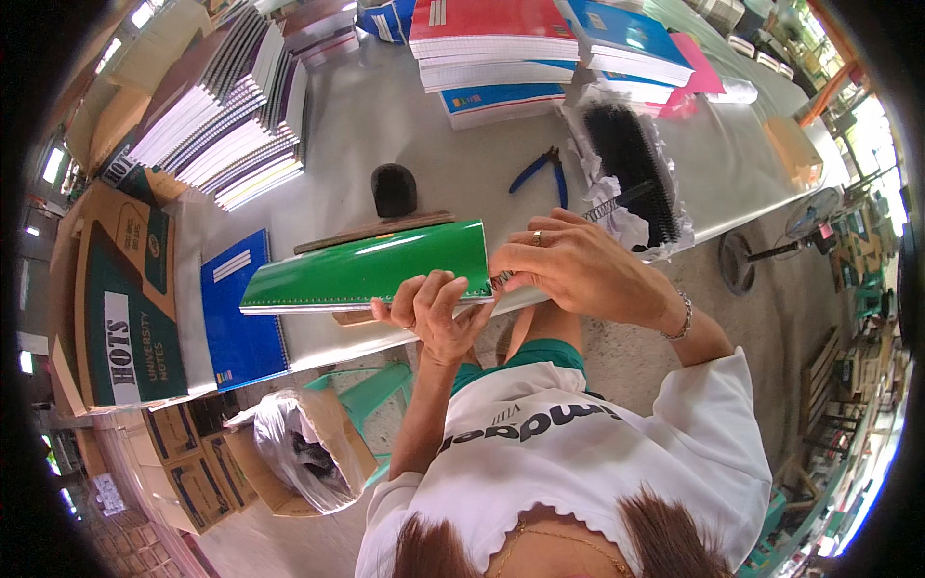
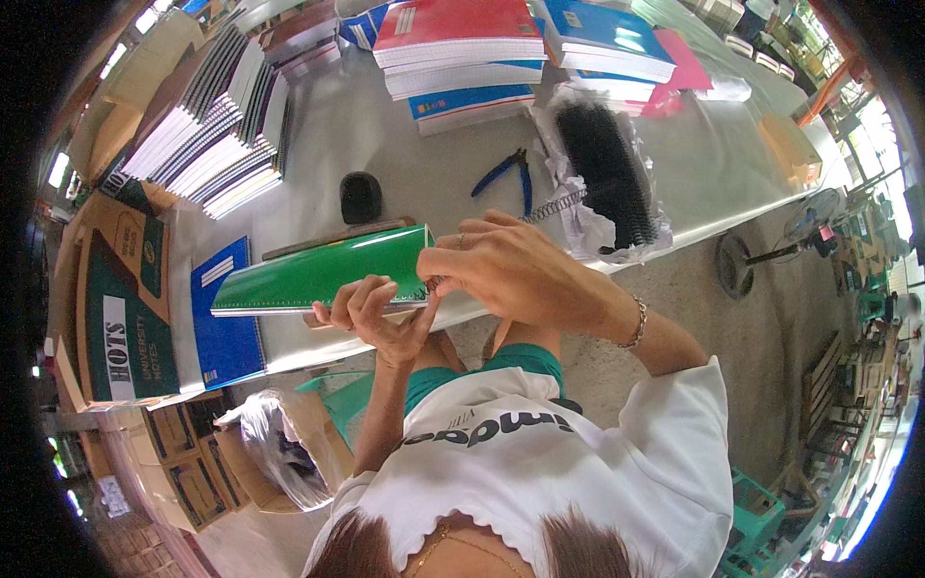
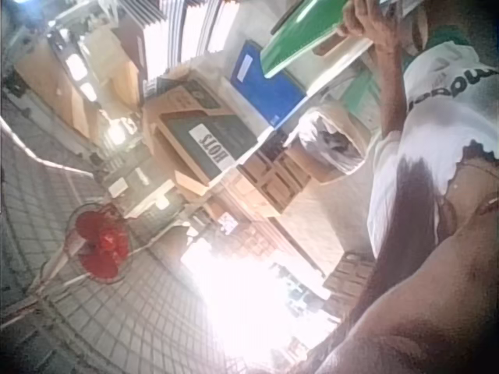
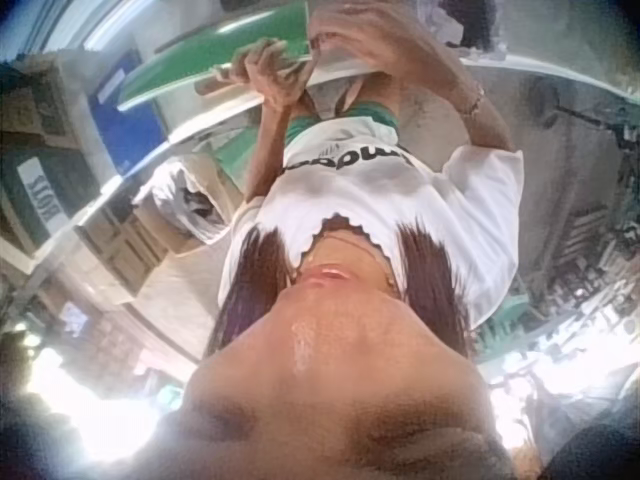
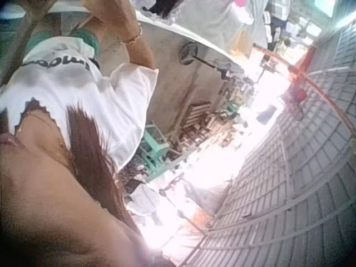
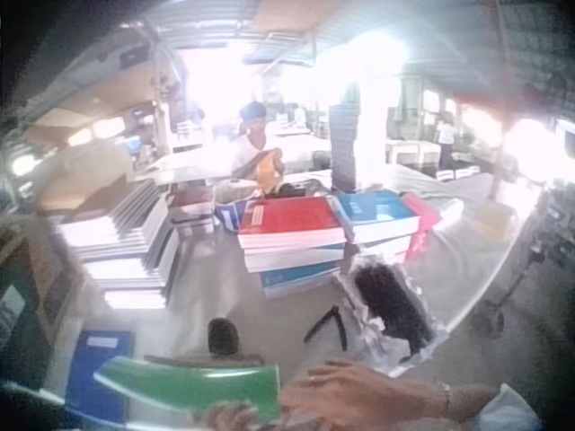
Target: The person assembles spiral notebooks by threading a metal binding coil through the punched holes of paper stacks and then using wire cutters to trim and secure the coil ends.
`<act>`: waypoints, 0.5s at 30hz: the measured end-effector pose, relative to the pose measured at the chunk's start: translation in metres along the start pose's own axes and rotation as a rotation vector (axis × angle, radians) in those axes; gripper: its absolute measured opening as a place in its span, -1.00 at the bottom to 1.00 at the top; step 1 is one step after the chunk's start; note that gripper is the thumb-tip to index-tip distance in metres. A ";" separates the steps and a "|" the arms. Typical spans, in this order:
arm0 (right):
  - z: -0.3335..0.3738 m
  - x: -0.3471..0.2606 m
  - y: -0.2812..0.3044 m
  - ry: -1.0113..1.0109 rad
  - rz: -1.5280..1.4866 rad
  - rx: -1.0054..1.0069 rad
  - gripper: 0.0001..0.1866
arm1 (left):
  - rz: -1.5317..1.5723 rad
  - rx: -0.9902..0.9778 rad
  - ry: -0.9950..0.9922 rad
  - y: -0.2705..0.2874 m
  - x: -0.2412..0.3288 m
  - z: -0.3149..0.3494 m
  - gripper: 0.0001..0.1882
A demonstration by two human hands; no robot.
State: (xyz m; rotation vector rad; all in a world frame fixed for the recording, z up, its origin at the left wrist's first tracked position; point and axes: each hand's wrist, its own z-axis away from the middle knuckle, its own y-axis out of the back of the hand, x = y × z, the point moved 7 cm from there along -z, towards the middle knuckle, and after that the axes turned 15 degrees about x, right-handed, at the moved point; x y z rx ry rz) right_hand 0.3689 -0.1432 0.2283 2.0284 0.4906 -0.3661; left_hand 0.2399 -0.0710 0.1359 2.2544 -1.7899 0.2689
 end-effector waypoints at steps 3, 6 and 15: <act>-0.001 -0.005 0.000 0.042 0.055 -0.010 -0.81 | -0.004 0.002 -0.001 0.000 0.000 -0.001 -0.48; -0.007 -0.010 0.005 0.075 0.075 -0.026 -0.71 | -0.006 -0.025 0.001 -0.002 -0.001 -0.005 -0.50; -0.030 -0.005 0.025 0.126 0.056 -0.014 -0.82 | -0.094 -0.193 -0.088 -0.023 0.002 -0.065 -0.52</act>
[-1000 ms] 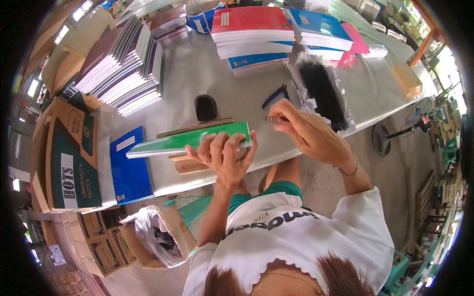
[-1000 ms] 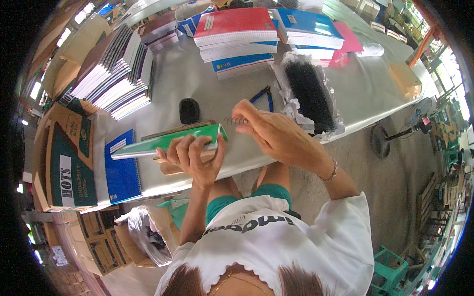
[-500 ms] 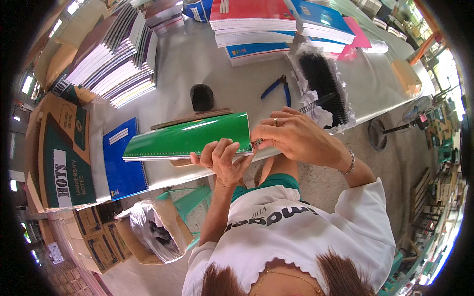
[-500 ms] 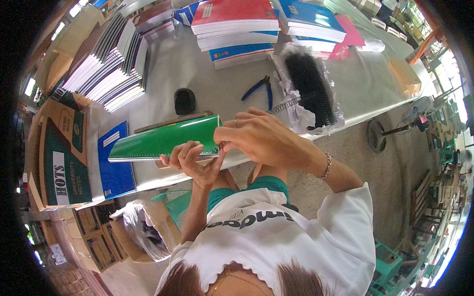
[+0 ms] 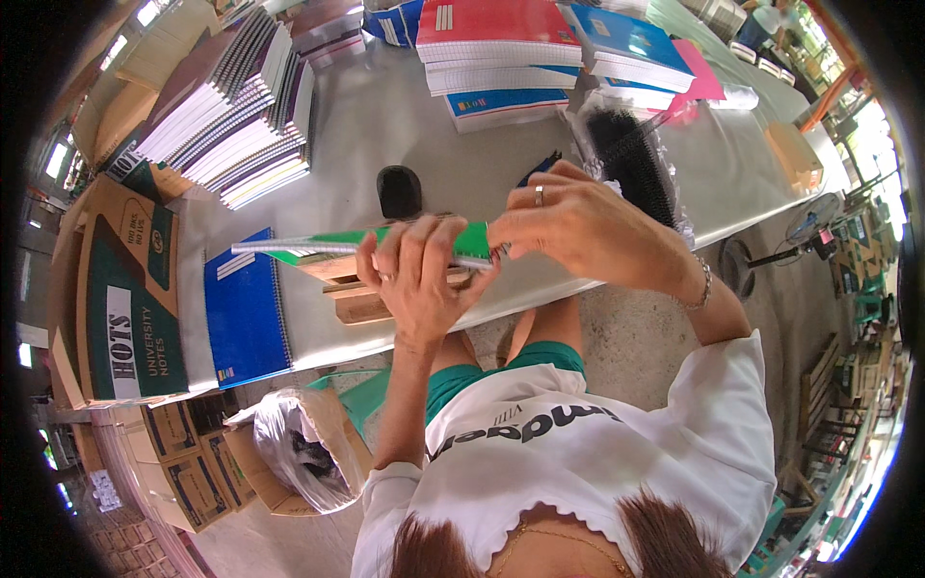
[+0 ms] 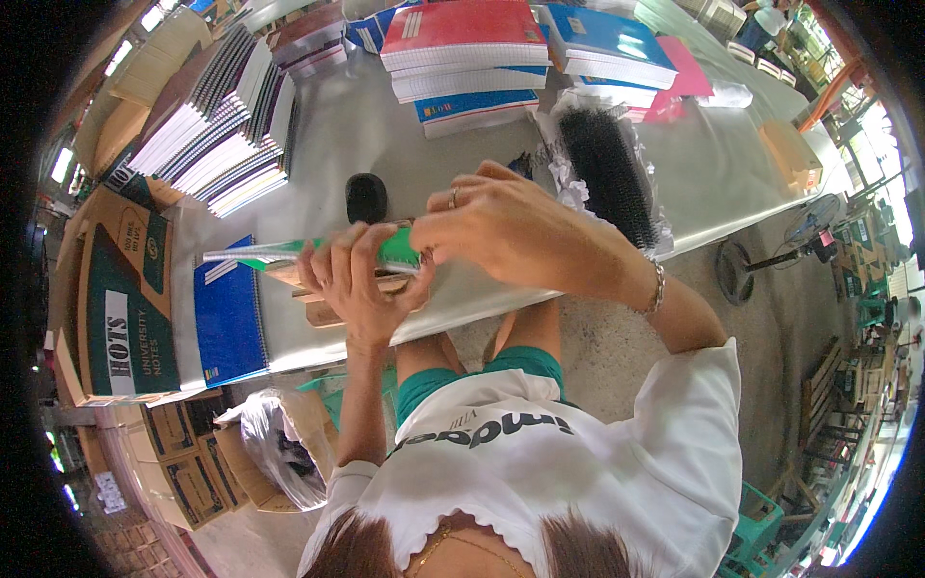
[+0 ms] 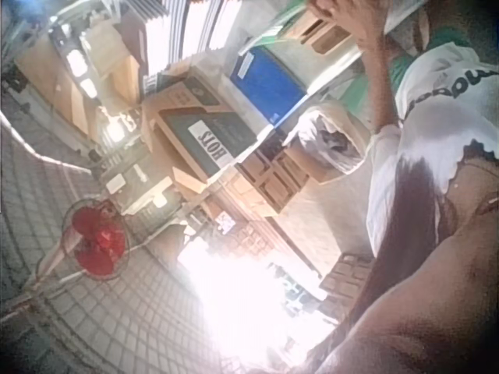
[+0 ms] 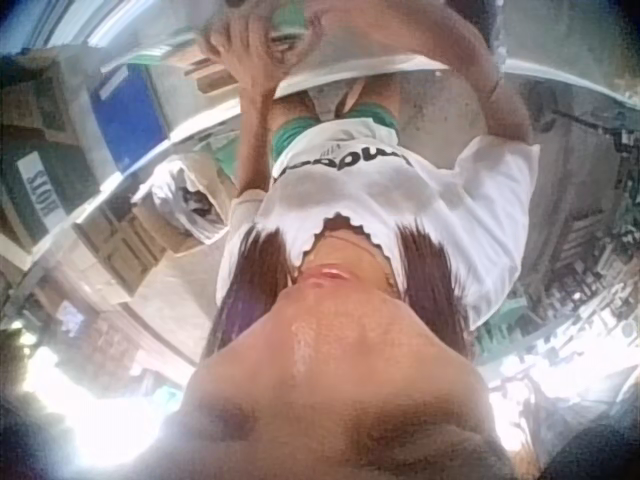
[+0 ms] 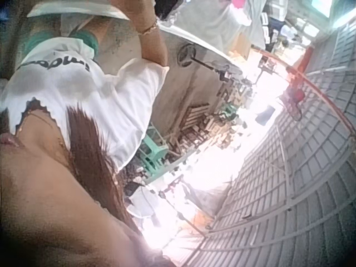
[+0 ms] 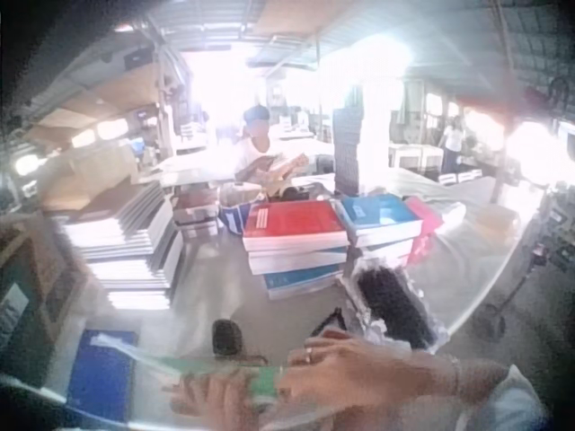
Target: The person assembles spiral notebooks by threading a metal binding coil through the punched holes of paper stacks and then using wire cutters to trim and secure the coil ends.
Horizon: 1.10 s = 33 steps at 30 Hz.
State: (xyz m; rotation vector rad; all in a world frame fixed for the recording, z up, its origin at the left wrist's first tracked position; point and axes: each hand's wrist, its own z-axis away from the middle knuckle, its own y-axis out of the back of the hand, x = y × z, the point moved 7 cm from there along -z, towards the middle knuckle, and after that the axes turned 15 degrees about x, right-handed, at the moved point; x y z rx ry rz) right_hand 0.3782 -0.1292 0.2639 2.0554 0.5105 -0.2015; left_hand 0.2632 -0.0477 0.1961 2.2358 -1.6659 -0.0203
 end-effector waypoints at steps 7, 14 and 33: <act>-0.010 0.037 0.005 -0.190 -0.334 0.253 -0.84 | 0.073 -0.210 0.034 -0.021 0.001 -0.059 -0.70; -0.010 0.057 -0.004 -0.333 -0.371 0.351 -0.82 | 0.107 -0.258 -0.006 -0.037 -0.004 -0.068 -0.72; -0.016 0.051 0.000 -0.173 -0.173 0.355 -0.86 | 0.064 -0.324 -0.028 -0.034 0.000 -0.068 -0.69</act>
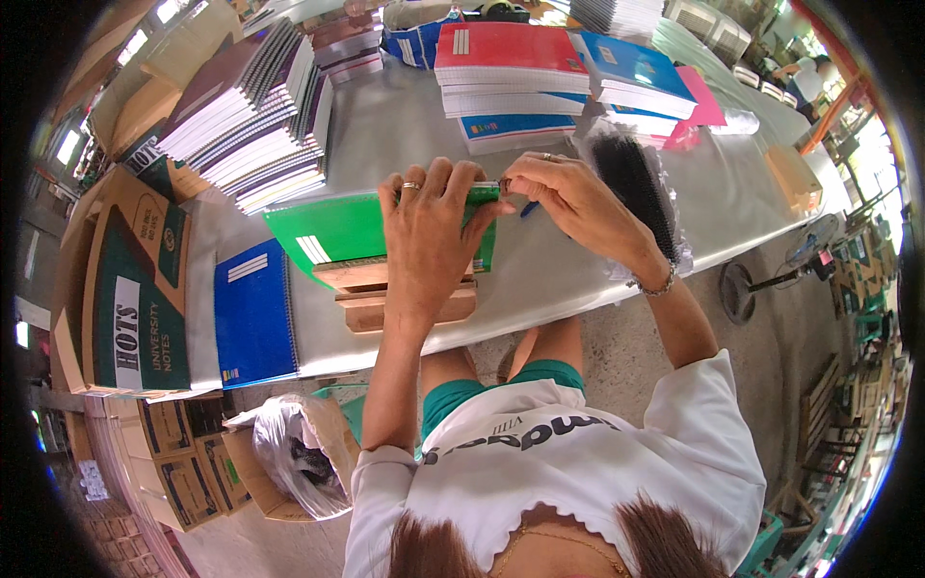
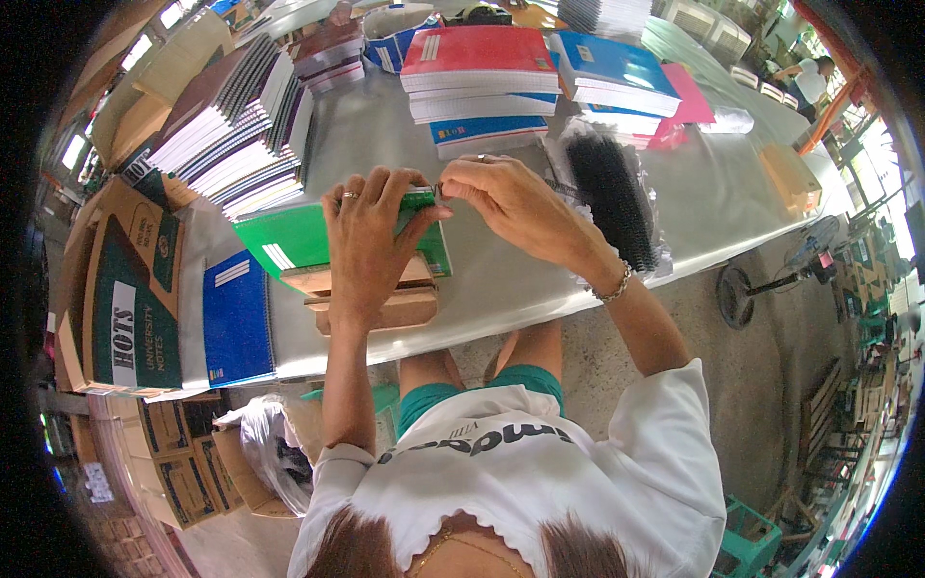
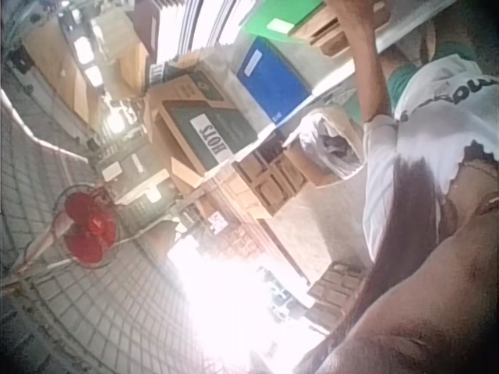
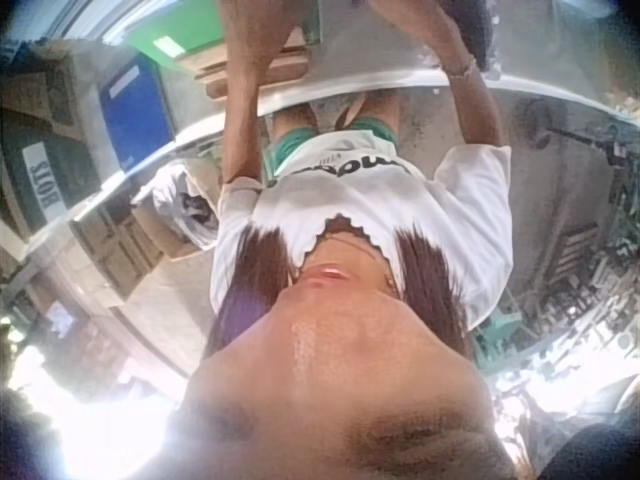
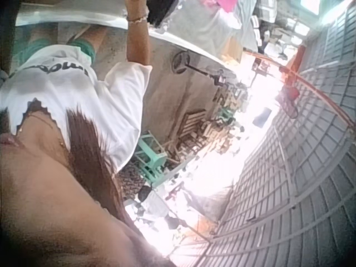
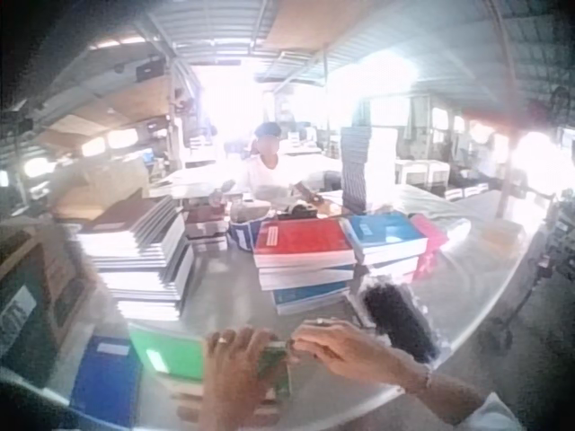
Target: The person assembles spiral notebooks by threading a metal binding coil through the punched holes of paper stacks and then using wire cutters to trim and secure the coil ends.
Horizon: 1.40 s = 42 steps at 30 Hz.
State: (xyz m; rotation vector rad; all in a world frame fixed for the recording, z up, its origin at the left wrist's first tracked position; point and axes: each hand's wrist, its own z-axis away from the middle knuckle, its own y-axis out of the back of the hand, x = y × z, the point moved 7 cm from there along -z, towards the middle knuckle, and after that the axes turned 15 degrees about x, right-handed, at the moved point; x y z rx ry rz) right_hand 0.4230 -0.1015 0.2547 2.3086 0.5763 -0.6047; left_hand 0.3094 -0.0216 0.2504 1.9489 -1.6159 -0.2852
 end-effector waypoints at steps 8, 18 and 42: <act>0.000 -0.004 -0.005 0.007 0.187 -0.013 -0.83 | 0.204 0.002 0.004 0.006 0.004 0.001 -0.78; -0.017 0.071 -0.043 -0.664 -0.300 -0.810 -0.49 | 0.296 0.006 -0.166 0.013 0.017 0.026 -0.64; -0.030 0.129 -0.138 -0.187 -0.158 -0.685 -0.48 | 0.335 0.104 -0.072 0.016 0.009 0.021 -0.77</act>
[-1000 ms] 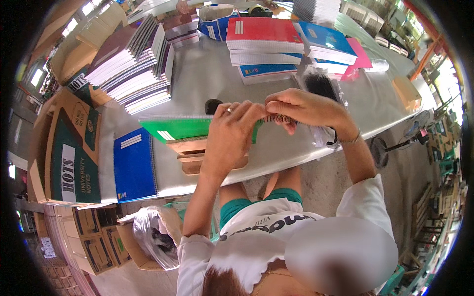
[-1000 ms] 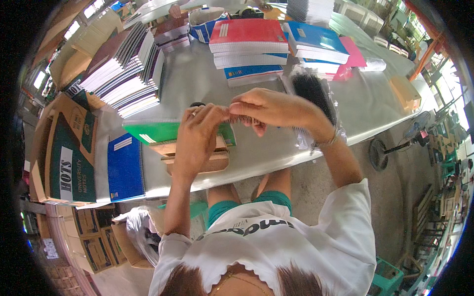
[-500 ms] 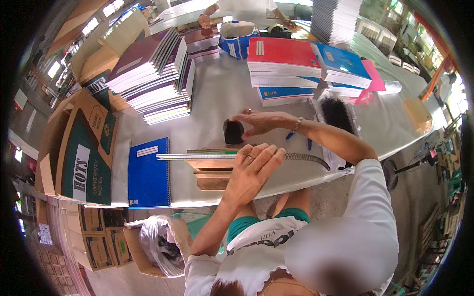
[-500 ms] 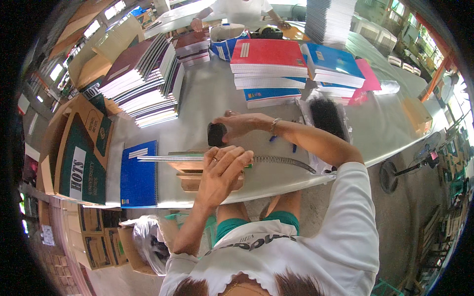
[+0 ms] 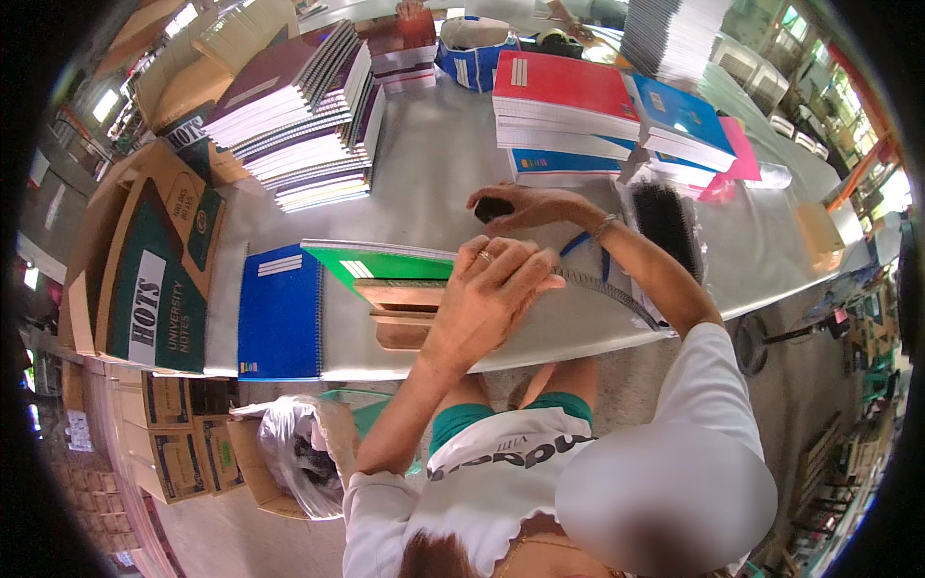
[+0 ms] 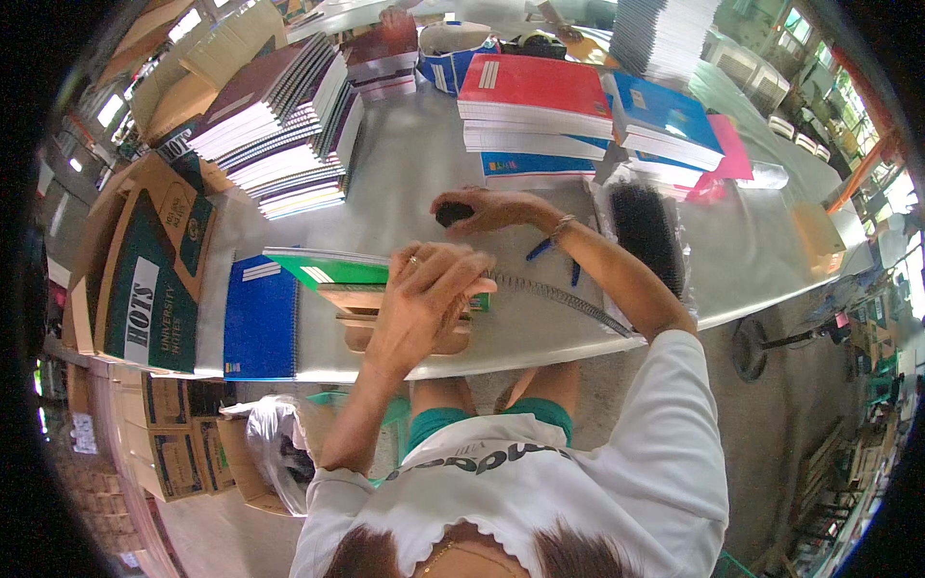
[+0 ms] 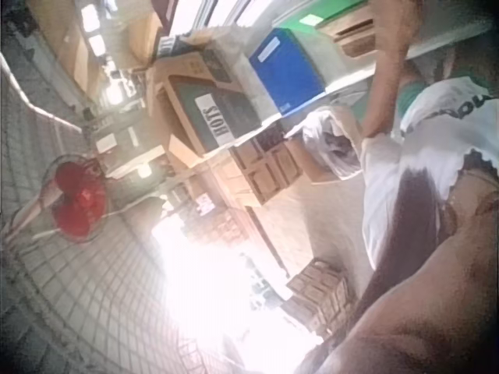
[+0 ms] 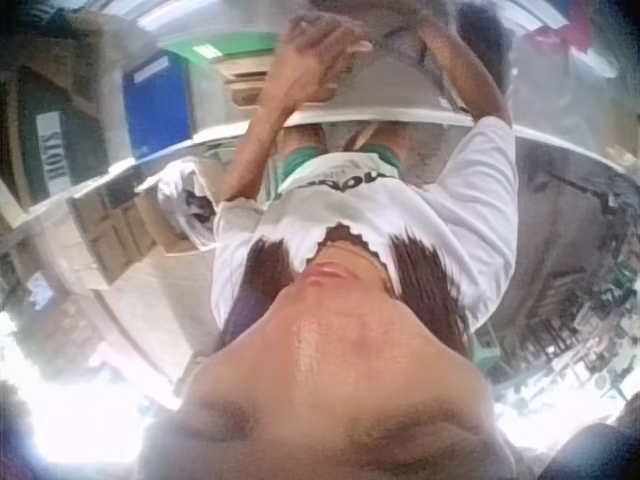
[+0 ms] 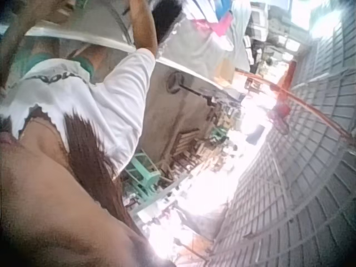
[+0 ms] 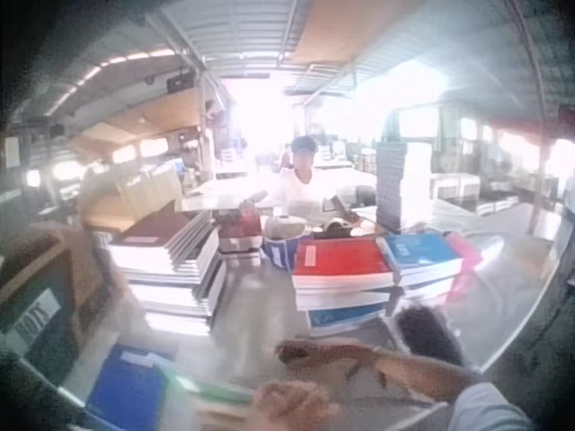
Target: The person assembles spiral notebooks by threading a metal binding coil through the punched holes of paper stacks and then using wire cutters to trim and secure the coil ends.
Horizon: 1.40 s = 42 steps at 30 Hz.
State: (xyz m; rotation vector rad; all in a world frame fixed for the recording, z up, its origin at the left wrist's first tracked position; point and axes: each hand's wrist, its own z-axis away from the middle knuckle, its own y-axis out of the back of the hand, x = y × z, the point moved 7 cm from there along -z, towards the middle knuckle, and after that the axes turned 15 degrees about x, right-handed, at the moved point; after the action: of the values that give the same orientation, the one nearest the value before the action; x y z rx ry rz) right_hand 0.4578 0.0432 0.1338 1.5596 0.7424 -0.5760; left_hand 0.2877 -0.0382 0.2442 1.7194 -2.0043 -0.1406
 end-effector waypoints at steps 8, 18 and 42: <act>0.050 -0.029 0.049 -0.138 -0.913 0.025 -0.41 | 0.013 -0.096 0.026 -0.008 -0.011 -0.007 -0.81; 0.073 -0.070 0.066 -0.182 -0.813 0.089 -0.33 | 0.004 -0.121 0.058 -0.012 -0.018 -0.011 -0.79; 0.063 -0.055 0.046 -0.093 0.451 -0.236 -0.59 | -0.340 0.235 0.210 0.022 -0.015 0.007 -0.57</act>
State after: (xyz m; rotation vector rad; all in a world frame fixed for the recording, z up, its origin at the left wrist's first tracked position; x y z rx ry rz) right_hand 0.4589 -0.0286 0.1974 1.4086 0.3536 -0.2154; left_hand 0.2662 -0.0214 0.2417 2.1176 -1.6173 0.1634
